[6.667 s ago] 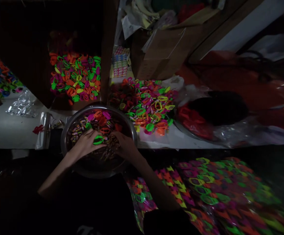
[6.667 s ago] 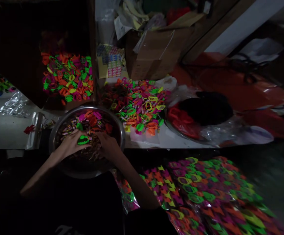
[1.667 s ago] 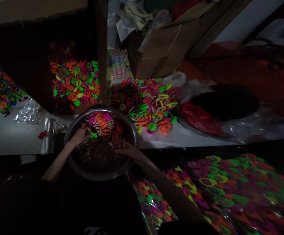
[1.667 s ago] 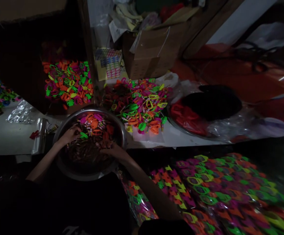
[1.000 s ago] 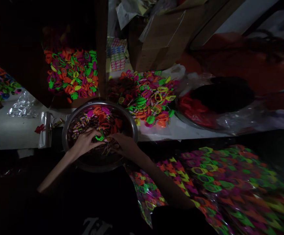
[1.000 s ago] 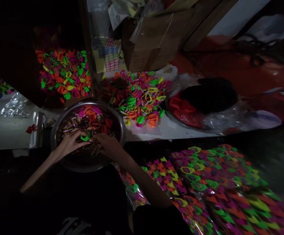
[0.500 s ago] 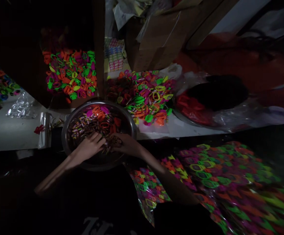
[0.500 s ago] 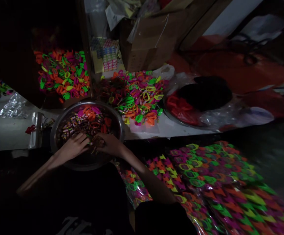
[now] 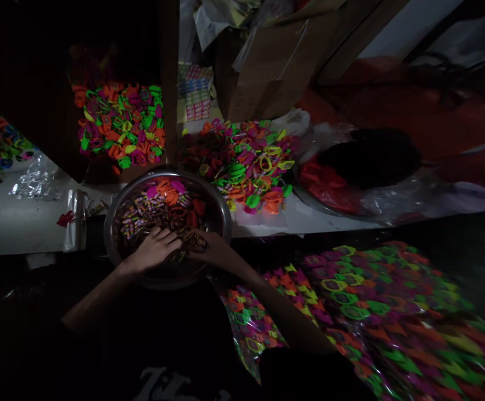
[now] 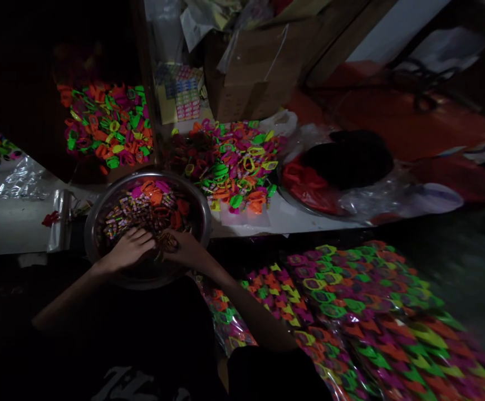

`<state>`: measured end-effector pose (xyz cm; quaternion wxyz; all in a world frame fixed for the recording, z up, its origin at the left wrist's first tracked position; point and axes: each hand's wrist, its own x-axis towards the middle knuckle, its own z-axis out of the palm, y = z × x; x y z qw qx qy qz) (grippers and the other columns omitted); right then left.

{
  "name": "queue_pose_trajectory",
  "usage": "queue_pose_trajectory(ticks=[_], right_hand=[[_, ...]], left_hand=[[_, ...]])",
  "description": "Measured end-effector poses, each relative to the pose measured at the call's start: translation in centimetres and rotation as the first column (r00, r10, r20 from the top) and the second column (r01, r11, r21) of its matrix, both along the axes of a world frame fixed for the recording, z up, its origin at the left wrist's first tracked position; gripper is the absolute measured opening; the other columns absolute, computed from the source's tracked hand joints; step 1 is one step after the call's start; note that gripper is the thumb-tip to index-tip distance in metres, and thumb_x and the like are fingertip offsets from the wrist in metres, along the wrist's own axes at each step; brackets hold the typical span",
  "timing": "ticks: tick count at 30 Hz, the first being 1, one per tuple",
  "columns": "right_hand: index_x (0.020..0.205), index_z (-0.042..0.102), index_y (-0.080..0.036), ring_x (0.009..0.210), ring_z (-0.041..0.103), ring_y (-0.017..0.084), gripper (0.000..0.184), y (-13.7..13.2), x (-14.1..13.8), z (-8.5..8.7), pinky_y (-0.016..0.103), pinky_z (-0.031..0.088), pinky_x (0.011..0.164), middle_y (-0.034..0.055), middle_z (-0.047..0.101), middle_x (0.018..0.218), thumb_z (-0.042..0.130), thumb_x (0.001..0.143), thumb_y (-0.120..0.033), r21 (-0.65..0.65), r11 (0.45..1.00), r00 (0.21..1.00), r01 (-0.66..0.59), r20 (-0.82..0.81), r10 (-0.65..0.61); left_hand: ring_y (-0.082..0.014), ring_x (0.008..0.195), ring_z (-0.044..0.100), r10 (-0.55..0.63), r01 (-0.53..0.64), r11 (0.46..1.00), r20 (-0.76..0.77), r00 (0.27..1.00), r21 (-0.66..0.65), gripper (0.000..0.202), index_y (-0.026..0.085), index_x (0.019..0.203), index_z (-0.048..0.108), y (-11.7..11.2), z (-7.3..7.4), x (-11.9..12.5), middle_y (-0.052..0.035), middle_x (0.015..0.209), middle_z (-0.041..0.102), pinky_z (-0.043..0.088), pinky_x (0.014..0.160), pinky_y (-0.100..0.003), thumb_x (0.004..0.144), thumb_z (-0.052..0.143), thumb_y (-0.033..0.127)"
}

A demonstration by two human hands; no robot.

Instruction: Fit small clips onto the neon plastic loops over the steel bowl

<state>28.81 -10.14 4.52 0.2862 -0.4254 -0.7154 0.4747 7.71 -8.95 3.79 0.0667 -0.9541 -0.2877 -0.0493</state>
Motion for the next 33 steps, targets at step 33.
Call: queue_pose_trajectory(ticks=[33], right_hand=[[0.087, 0.057, -0.018, 0.076, 0.059, 0.018, 0.025, 5.3, 5.2, -4.3, 0.033, 0.048, 0.072, 0.0033, 0.064, 0.080, 0.059, 0.064, -0.028, 0.123, 0.908, 0.911, 0.400, 0.054, -0.409]], left_hand=[[-0.0247, 0.110, 0.053, 0.148, -0.152, 0.986, -0.068, 0.987, -0.070, 0.023, 0.013, 0.104, 0.061, 9.2, -4.8, 3.0, -0.0117, 0.114, 0.058, 0.040, 0.096, -0.039, 0.086, 0.047, 0.011]])
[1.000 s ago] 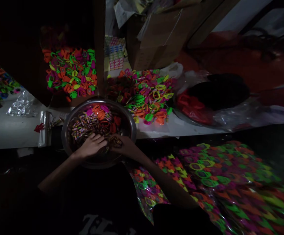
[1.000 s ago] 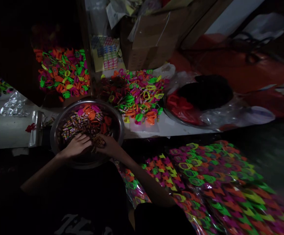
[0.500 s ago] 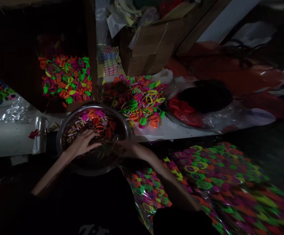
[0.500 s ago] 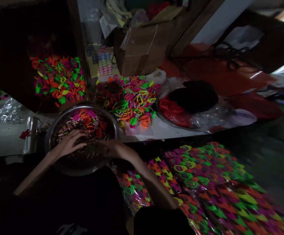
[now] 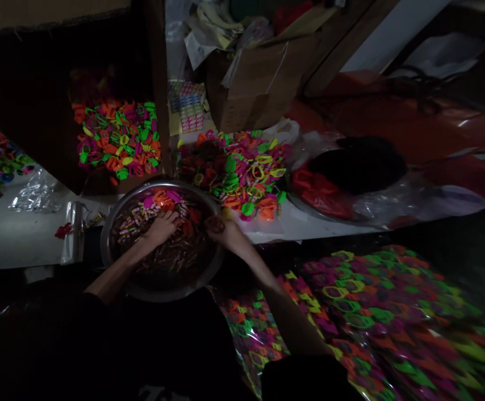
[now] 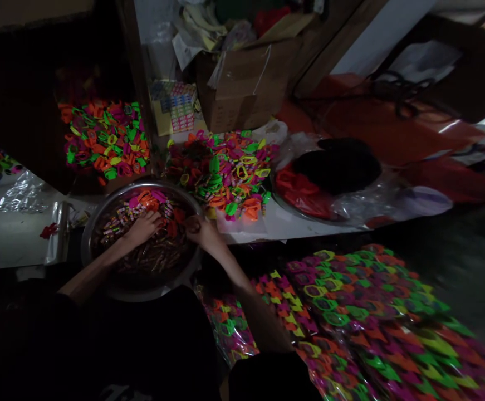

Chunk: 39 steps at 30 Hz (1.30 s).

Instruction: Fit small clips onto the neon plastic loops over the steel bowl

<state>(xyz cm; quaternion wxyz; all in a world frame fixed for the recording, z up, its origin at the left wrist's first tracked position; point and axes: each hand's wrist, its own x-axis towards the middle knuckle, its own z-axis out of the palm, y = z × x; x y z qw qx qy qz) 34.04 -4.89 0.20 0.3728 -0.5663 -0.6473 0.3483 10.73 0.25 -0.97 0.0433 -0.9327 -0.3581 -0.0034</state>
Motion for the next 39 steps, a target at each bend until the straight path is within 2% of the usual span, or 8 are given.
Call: queue_pose_trajectory(ticks=[6, 9, 15, 18, 22, 27, 33, 39], right_hand=[[0.085, 0.055, -0.019, 0.064, 0.057, 0.016, 0.026, -0.3, -2.6, -0.3, 0.029, 0.048, 0.060, 0.0010, 0.062, 0.070, 0.062, 0.066, -0.036, -0.054, 0.998, 0.999, 0.034, 0.034, -0.032], [0.087, 0.058, -0.017, 0.067, 0.059, 0.017, 0.024, -0.7, -2.5, -0.3, 0.029, 0.048, 0.063, 0.0017, 0.064, 0.071, 0.061, 0.068, -0.032, -0.073, 0.997, 0.999, -0.030, 0.027, 0.033], [0.090, 0.065, -0.016, 0.082, 0.062, 0.019, 0.021, -1.4, -2.1, 0.3, 0.031, 0.048, 0.074, 0.0062, 0.066, 0.090, 0.056, 0.073, -0.025, 0.107, 0.987, 0.990, -0.115, 0.098, 0.105], [0.094, 0.066, -0.017, 0.082, 0.064, 0.019, 0.022, -1.7, -2.3, 0.4, 0.030, 0.049, 0.074, 0.0058, 0.068, 0.090, 0.057, 0.076, -0.026, 0.084, 0.984, 0.983, -0.154, 0.111, 0.145], [0.104, 0.063, -0.019, 0.083, 0.066, 0.020, 0.028, -2.0, -2.8, 1.1, 0.029, 0.050, 0.073, 0.0039, 0.071, 0.090, 0.059, 0.078, -0.029, 0.025, 0.991, 0.981, -0.129, 0.152, 0.124], [0.108, 0.062, -0.019, 0.093, 0.066, 0.021, 0.030, -2.3, -3.4, 2.5, 0.032, 0.050, 0.081, 0.0053, 0.070, 0.101, 0.058, 0.079, -0.029, 0.150, 0.984, 0.987, -0.101, 0.135, 0.081], [0.111, 0.061, -0.019, 0.098, 0.065, 0.020, 0.030, -3.5, -4.4, 3.9, 0.033, 0.050, 0.086, 0.0070, 0.068, 0.107, 0.056, 0.083, -0.028, 0.228, 0.953, 0.967, -0.200, 0.203, 0.155], [0.113, 0.060, -0.019, 0.103, 0.063, 0.021, 0.030, -4.3, -4.7, 5.0, 0.032, 0.050, 0.087, 0.0083, 0.066, 0.112, 0.055, 0.083, -0.024, 0.243, 0.927, 0.929, -0.286, 0.306, 0.206]], left_hand=[[-0.0265, 0.111, 0.052, 0.025, -0.025, 1.000, 0.005, 1.000, 0.002, 0.031, 0.012, 0.107, 0.061, 0.6, -1.1, 1.3, -0.0137, 0.114, 0.060, 0.040, 0.092, -0.043, 0.084, 0.043, 0.004], [-0.0252, 0.111, 0.051, 0.047, -0.047, 0.999, 0.017, 0.999, -0.005, 0.033, 0.012, 0.109, 0.060, 0.8, -1.3, 1.2, -0.0134, 0.116, 0.060, 0.039, 0.094, -0.042, 0.083, 0.042, 0.002], [-0.0287, 0.113, 0.050, 0.073, -0.071, 0.997, 0.088, 0.993, -0.018, 0.035, 0.011, 0.112, 0.059, 0.8, -1.2, 0.1, -0.0167, 0.109, 0.064, 0.038, 0.095, -0.048, 0.083, 0.041, 0.003], [-0.0281, 0.107, 0.054, 0.086, -0.083, 0.996, 0.122, 0.989, -0.024, 0.028, 0.012, 0.105, 0.061, 0.7, -0.9, -0.5, -0.0152, 0.100, 0.066, 0.040, 0.092, -0.046, 0.084, 0.044, 0.007], [-0.0232, 0.096, 0.058, 0.130, -0.124, 0.991, 0.226, 0.965, -0.043, 0.018, 0.013, 0.100, 0.059, -0.6, 0.6, -0.9, -0.0106, 0.095, 0.066, 0.044, 0.087, -0.038, 0.089, 0.050, 0.024], [-0.0185, 0.086, 0.058, 0.130, -0.085, 0.989, 0.442, 0.887, -0.121, 0.024, 0.017, 0.092, 0.056, -3.6, 3.6, -1.3, -0.0041, 0.087, 0.064, 0.046, 0.077, -0.031, 0.089, 0.052, 0.041], [-0.0197, 0.086, 0.055, 0.034, -0.051, 0.998, 0.411, 0.911, 0.030, 0.027, 0.016, 0.090, 0.057, -5.8, 5.9, -1.9, -0.0043, 0.083, 0.064, 0.043, 0.079, -0.032, 0.089, 0.051, 0.042], [-0.0192, 0.082, 0.054, -0.003, -0.045, 0.992, 0.374, 0.927, 0.122, 0.026, 0.015, 0.089, 0.057, -6.4, 6.8, -2.1, -0.0043, 0.081, 0.064, 0.040, 0.075, -0.030, 0.089, 0.052, 0.041]])
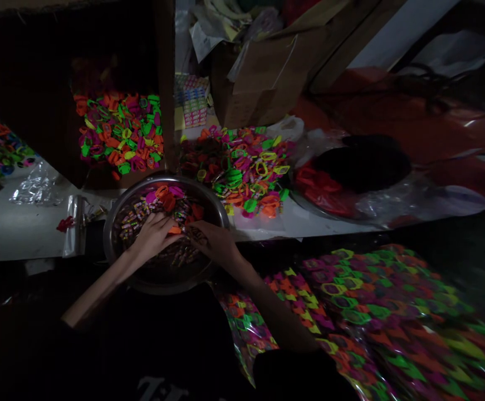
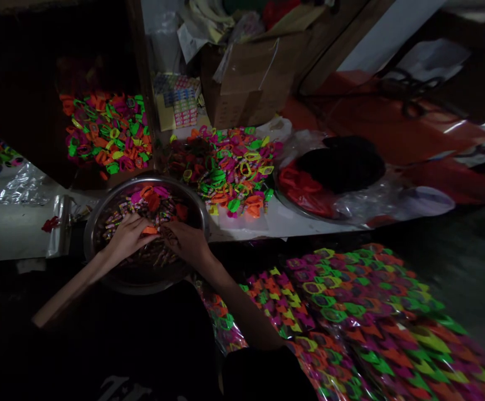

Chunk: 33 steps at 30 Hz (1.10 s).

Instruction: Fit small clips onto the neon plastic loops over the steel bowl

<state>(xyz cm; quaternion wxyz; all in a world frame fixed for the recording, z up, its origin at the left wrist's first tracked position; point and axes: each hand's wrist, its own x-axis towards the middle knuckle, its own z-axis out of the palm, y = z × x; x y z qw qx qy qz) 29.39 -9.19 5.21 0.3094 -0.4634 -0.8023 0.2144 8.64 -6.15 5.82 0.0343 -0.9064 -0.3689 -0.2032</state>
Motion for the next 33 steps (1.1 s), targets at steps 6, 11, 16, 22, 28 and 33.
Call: queue_pose_trajectory(ticks=[6, 11, 16, 22, 28, 33], right_hand=[[0.107, 0.061, -0.019, 0.094, 0.066, 0.021, 0.029, 0.0, -0.4, 0.1, 0.031, 0.050, 0.083, 0.0070, 0.069, 0.105, 0.057, 0.079, -0.024, -0.120, 0.993, 0.993, 0.009, -0.115, -0.023], [0.098, 0.065, -0.019, 0.082, 0.066, 0.020, 0.024, -0.3, -0.9, 0.5, 0.030, 0.049, 0.076, 0.0039, 0.071, 0.089, 0.058, 0.075, -0.026, -0.290, 0.957, 0.977, 0.025, -0.198, -0.085], [0.089, 0.067, -0.017, 0.078, 0.064, 0.018, 0.023, -0.3, -1.4, 0.3, 0.030, 0.049, 0.075, 0.0026, 0.070, 0.082, 0.062, 0.070, -0.029, -0.468, 0.883, 0.895, -0.028, -0.405, -0.187], [0.084, 0.067, -0.018, 0.073, 0.062, 0.017, 0.021, -0.7, -2.1, 0.0, 0.030, 0.049, 0.070, 0.0006, 0.068, 0.073, 0.061, 0.069, -0.032, -0.487, 0.873, 0.838, -0.009, -0.479, -0.259], [0.095, 0.066, -0.019, 0.071, 0.065, 0.017, 0.026, -2.4, -3.0, 0.5, 0.027, 0.050, 0.066, 0.0025, 0.071, 0.081, 0.059, 0.072, -0.028, -0.294, 0.946, 0.892, 0.136, -0.379, -0.246], [0.101, 0.064, -0.021, 0.080, 0.068, 0.018, 0.029, -3.4, -3.2, 1.3, 0.028, 0.053, 0.074, 0.0034, 0.072, 0.092, 0.057, 0.073, -0.022, -0.115, 0.977, 0.923, 0.178, -0.324, -0.206]], left_hand=[[-0.0185, 0.079, 0.053, -0.007, 0.010, 0.997, -0.037, 0.999, 0.079, 0.025, 0.016, 0.086, 0.056, -0.3, 0.1, 0.0, -0.0031, 0.078, 0.063, 0.038, 0.073, -0.029, 0.088, 0.053, 0.040], [-0.0175, 0.076, 0.054, -0.031, 0.052, 0.978, -0.107, 0.994, 0.200, 0.016, 0.016, 0.083, 0.056, -0.8, 0.5, 0.0, -0.0022, 0.078, 0.064, 0.036, 0.070, -0.029, 0.090, 0.052, 0.030], [-0.0153, 0.073, 0.054, -0.069, 0.098, 0.934, -0.094, 0.993, 0.344, 0.017, 0.016, 0.078, 0.054, -1.4, 0.3, -0.4, -0.0004, 0.072, 0.064, 0.034, 0.069, -0.028, 0.092, 0.051, 0.025], [-0.0144, 0.068, 0.052, -0.060, 0.075, 0.913, -0.051, 0.997, 0.400, 0.014, 0.016, 0.079, 0.055, -1.8, 0.3, -0.7, 0.0004, 0.070, 0.064, 0.034, 0.069, -0.029, 0.090, 0.053, 0.024], [-0.0151, 0.068, 0.051, -0.011, -0.006, 0.937, 0.046, 0.999, 0.350, 0.013, 0.016, 0.079, 0.055, -2.1, 0.9, -0.6, 0.0003, 0.067, 0.063, 0.033, 0.069, -0.030, 0.089, 0.054, 0.025], [-0.0158, 0.071, 0.053, -0.008, -0.014, 0.950, 0.068, 0.998, 0.313, 0.012, 0.017, 0.082, 0.057, -2.3, 1.2, -0.5, -0.0004, 0.069, 0.064, 0.034, 0.071, -0.031, 0.088, 0.056, 0.027]])
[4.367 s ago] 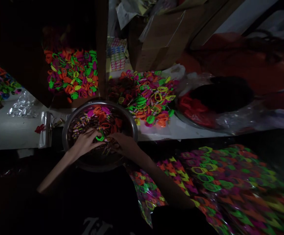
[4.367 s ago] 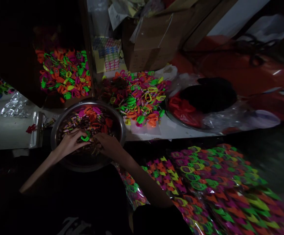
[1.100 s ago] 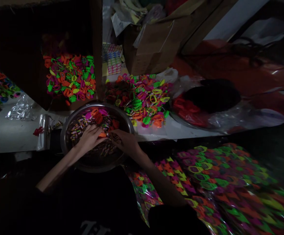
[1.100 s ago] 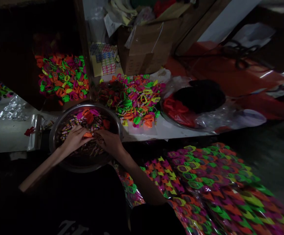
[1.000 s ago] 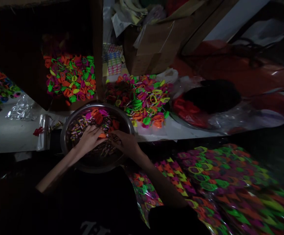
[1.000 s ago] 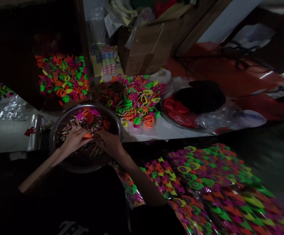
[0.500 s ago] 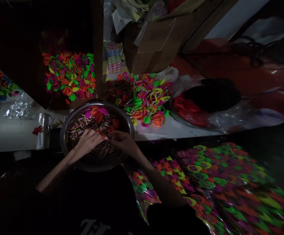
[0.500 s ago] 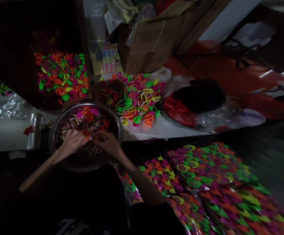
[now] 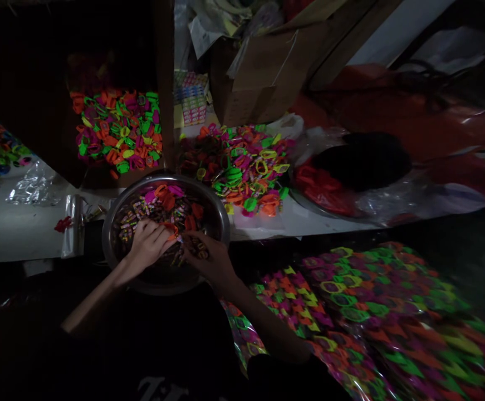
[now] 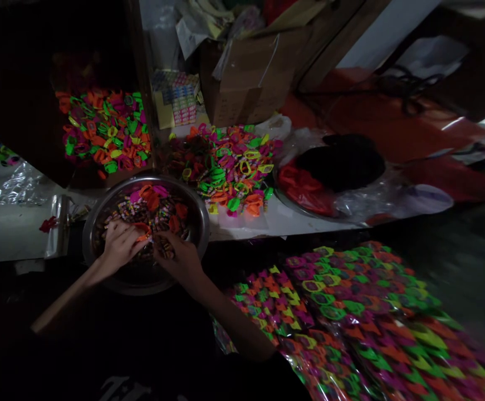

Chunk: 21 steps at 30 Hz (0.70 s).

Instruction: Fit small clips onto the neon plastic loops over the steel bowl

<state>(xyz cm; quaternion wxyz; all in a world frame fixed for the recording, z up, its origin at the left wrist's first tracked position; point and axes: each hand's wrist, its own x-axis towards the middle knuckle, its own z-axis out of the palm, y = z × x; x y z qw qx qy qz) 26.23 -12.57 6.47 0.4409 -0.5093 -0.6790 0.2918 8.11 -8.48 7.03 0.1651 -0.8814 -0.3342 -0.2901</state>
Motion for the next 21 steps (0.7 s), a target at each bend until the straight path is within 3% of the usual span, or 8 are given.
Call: queue_pose_trajectory(ticks=[11, 16, 21], right_hand=[[0.098, 0.063, -0.020, 0.076, 0.067, 0.016, 0.027, -0.4, 0.5, 0.8, 0.026, 0.052, 0.072, 0.0029, 0.072, 0.088, 0.057, 0.072, -0.021, -0.013, 1.000, 1.000, 0.020, -0.004, -0.020], [0.096, 0.064, -0.020, 0.068, 0.064, 0.015, 0.027, -0.4, 0.6, 1.2, 0.025, 0.049, 0.065, 0.0005, 0.069, 0.078, 0.056, 0.070, -0.023, -0.150, 0.989, 0.998, -0.017, -0.069, 0.006], [0.091, 0.064, -0.020, 0.067, 0.061, 0.015, 0.023, -0.5, 0.8, 2.0, 0.025, 0.048, 0.064, -0.0001, 0.067, 0.075, 0.057, 0.070, -0.025, -0.292, 0.947, 0.979, -0.132, -0.186, 0.079]], left_hand=[[-0.0141, 0.070, 0.054, 0.015, -0.017, 0.998, 0.031, 0.999, 0.058, 0.007, 0.020, 0.085, 0.060, -0.3, -0.2, 0.3, 0.0008, 0.073, 0.067, 0.035, 0.075, -0.032, 0.087, 0.058, 0.026], [-0.0132, 0.071, 0.055, -0.062, 0.061, 0.990, 0.005, 0.998, 0.124, 0.004, 0.019, 0.082, 0.060, -0.3, -0.6, -0.4, 0.0011, 0.074, 0.067, 0.036, 0.076, -0.031, 0.085, 0.059, 0.020], [-0.0109, 0.074, 0.058, -0.173, 0.191, 0.975, -0.155, 0.973, 0.114, 0.013, 0.027, 0.092, 0.061, 0.1, -1.6, -2.1, 0.0049, 0.076, 0.067, 0.040, 0.083, -0.030, 0.087, 0.055, 0.016]])
